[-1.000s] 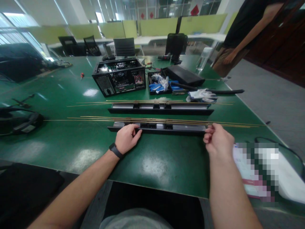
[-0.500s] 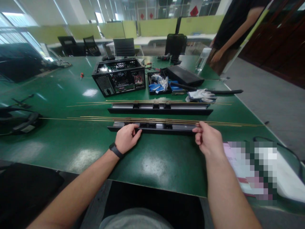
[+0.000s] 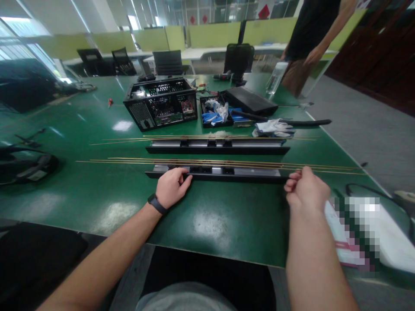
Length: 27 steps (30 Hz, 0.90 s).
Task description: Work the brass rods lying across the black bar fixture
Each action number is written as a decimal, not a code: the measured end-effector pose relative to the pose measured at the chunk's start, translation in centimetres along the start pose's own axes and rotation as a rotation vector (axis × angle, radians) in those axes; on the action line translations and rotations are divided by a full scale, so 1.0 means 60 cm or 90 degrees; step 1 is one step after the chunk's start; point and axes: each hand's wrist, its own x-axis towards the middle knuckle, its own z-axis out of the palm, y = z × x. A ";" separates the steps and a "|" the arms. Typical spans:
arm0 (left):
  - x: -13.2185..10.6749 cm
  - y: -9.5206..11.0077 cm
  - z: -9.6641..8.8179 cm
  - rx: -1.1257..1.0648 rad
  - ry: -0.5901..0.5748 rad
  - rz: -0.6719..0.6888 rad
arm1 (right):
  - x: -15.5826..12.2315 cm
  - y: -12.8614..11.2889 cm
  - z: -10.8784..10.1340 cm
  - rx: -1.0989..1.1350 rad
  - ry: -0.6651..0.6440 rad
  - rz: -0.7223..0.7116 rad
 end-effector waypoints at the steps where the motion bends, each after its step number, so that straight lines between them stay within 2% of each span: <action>1: 0.000 0.000 0.000 -0.001 0.001 0.000 | 0.000 0.000 0.000 -0.001 -0.004 0.008; 10: 0.000 0.000 0.001 -0.002 0.004 0.002 | -0.013 0.024 0.010 -0.032 -0.120 0.010; 16: 0.000 0.002 0.001 -0.002 0.006 -0.001 | -0.031 0.027 0.012 -0.056 -0.260 0.063; 27: -0.001 0.000 0.003 0.004 0.004 0.004 | -0.050 0.040 0.024 -0.074 -0.385 0.101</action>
